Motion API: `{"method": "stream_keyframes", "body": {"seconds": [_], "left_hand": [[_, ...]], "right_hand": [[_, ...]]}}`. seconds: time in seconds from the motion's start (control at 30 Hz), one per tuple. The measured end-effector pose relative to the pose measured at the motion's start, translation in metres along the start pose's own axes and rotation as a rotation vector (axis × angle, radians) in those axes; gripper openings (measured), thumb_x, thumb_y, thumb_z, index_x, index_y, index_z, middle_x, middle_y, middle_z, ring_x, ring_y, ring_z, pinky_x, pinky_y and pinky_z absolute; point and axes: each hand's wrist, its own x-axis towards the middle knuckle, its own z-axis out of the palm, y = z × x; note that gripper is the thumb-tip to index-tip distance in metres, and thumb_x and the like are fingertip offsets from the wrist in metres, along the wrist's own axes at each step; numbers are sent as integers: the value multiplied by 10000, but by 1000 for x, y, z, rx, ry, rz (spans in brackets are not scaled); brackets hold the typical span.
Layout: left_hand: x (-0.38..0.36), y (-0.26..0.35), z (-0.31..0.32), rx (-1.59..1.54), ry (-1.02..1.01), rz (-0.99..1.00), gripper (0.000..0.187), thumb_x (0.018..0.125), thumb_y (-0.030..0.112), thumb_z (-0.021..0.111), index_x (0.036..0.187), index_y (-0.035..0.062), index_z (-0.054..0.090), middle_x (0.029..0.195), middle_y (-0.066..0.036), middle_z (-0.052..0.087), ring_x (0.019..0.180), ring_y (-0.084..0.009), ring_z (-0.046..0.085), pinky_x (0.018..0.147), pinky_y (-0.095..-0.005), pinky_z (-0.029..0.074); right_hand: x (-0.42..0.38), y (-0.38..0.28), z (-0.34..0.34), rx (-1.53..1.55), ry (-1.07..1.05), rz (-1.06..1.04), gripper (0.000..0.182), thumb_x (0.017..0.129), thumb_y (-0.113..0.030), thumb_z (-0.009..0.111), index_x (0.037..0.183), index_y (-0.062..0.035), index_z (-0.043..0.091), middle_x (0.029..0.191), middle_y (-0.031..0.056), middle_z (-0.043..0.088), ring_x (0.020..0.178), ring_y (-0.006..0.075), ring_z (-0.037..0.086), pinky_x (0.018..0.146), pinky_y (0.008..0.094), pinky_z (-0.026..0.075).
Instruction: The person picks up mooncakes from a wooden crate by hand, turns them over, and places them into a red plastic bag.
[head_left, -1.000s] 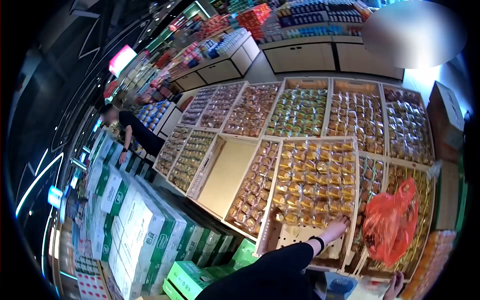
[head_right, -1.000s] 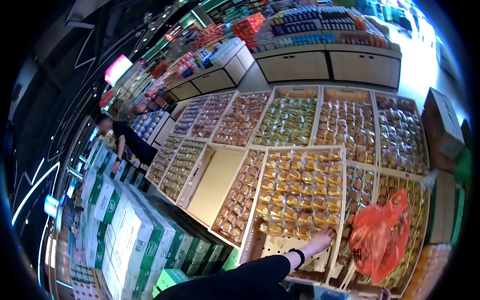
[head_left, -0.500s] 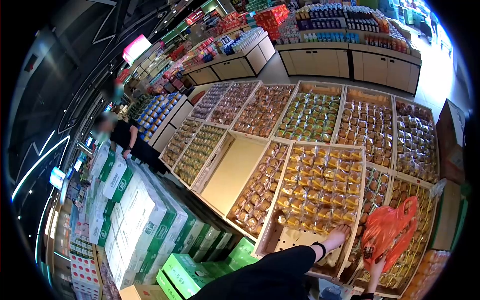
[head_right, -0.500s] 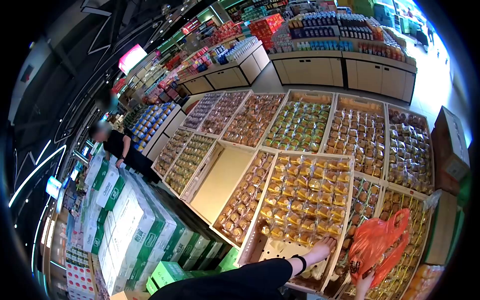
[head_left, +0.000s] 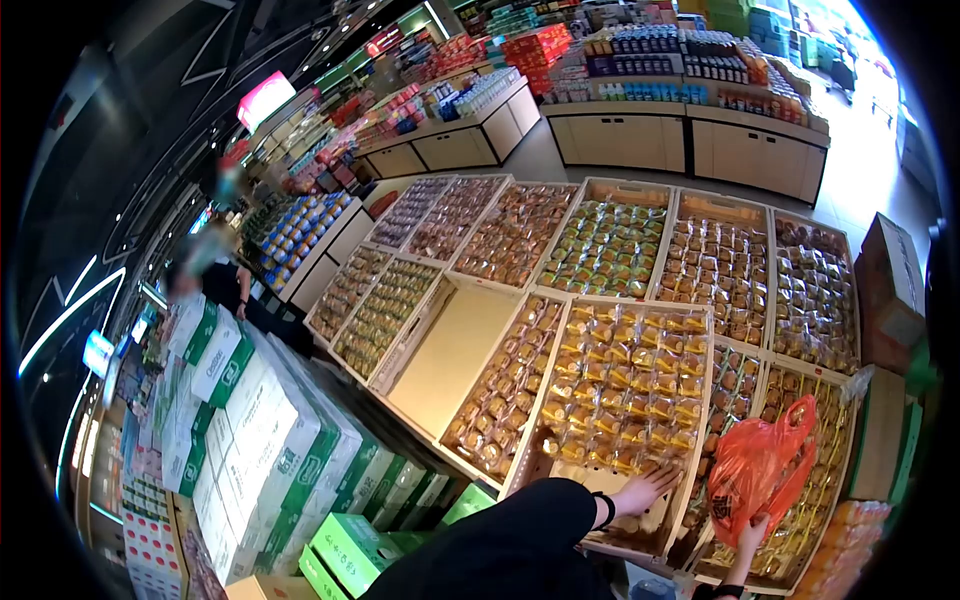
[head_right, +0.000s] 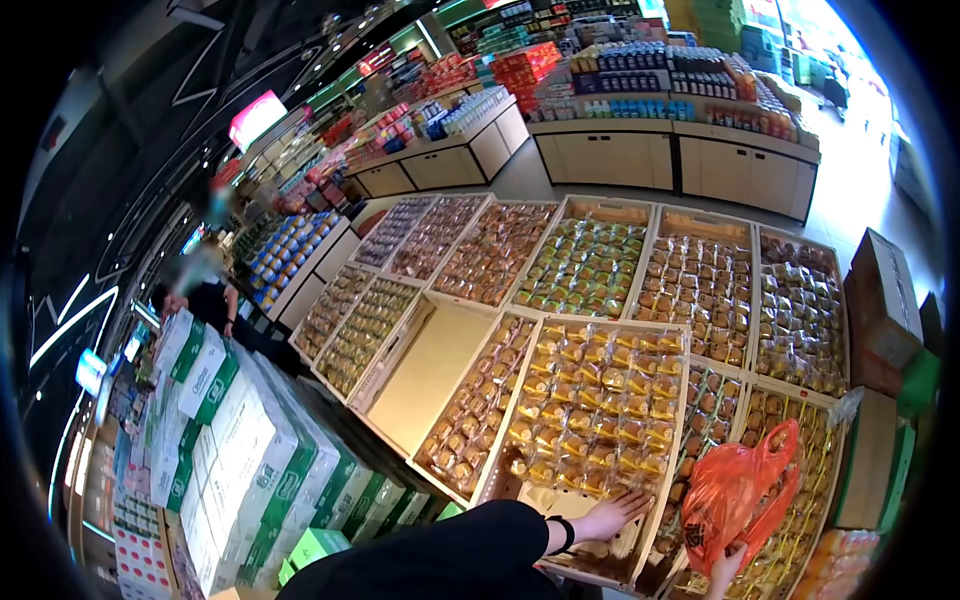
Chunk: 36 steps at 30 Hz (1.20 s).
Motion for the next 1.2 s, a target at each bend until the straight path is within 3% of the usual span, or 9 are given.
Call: {"method": "stream_keyframes", "body": {"seconds": [0.13,0.27,0.33,0.47,0.57,0.77,0.9,1.03,1.2], "left_hand": [[16,1,15,-66,-70,-41,715,689,107,582,1335,1,295,1412,-168,268,1273,-308,315,1049,-380,262],[9,6,2,-200,-29,1,410,755,97,486,1140,-43,467,1387,-219,280,1219,-352,365,1027,-408,291],[-2,14,-21,-299,-21,69,365,808,119,424,1124,-61,453,1385,-244,263,1217,-391,352,1016,-430,304],[-17,16,-42,-499,71,143,385,683,78,511,1043,-55,486,1384,-250,248,1206,-406,350,990,-432,339],[-33,23,-76,-676,162,117,642,709,110,574,1299,31,334,1391,-238,232,1250,-390,299,1014,-430,305],[-58,39,-143,-661,422,296,799,655,114,659,1337,35,253,1403,-194,202,1241,-378,300,998,-423,320],[-67,29,-156,-681,286,338,674,631,126,680,1219,10,371,1188,-175,426,1097,-352,406,919,-417,374],[-78,24,-159,-652,612,280,534,687,169,673,1125,2,418,1081,-173,440,1020,-356,442,864,-401,396],[-94,27,-185,-722,417,113,507,668,109,669,1129,57,465,1093,-159,456,1034,-347,476,863,-391,427]], "right_hand": [[20,101,-31,260,358,-149,360,754,-55,624,1085,5,495,892,62,549,766,151,541,661,281,440],[-63,-41,-28,-52,33,342,207,722,11,587,928,21,563,687,-16,477,543,68,409,464,221,315],[-68,-43,-33,-26,80,204,227,739,-12,587,962,20,557,744,6,491,599,91,431,513,234,336],[-86,-105,-35,5,109,-74,272,773,-58,588,1031,18,546,857,52,520,711,137,474,611,260,378],[-107,-156,-37,15,18,-224,309,798,-93,588,1082,17,537,942,85,542,794,171,506,684,279,410],[-136,-225,-5,145,-500,-250,374,830,-104,589,1173,27,513,1095,127,571,966,187,542,810,286,457],[-138,-226,54,360,-445,-388,187,767,-2,583,951,19,554,711,-16,491,601,61,441,528,197,332],[-138,-237,58,258,-531,-239,127,773,6,583,885,9,522,750,13,514,741,87,500,675,238,426],[-157,-272,60,211,-455,-237,95,774,11,613,840,21,545,713,27,576,669,87,559,617,217,445]]}}
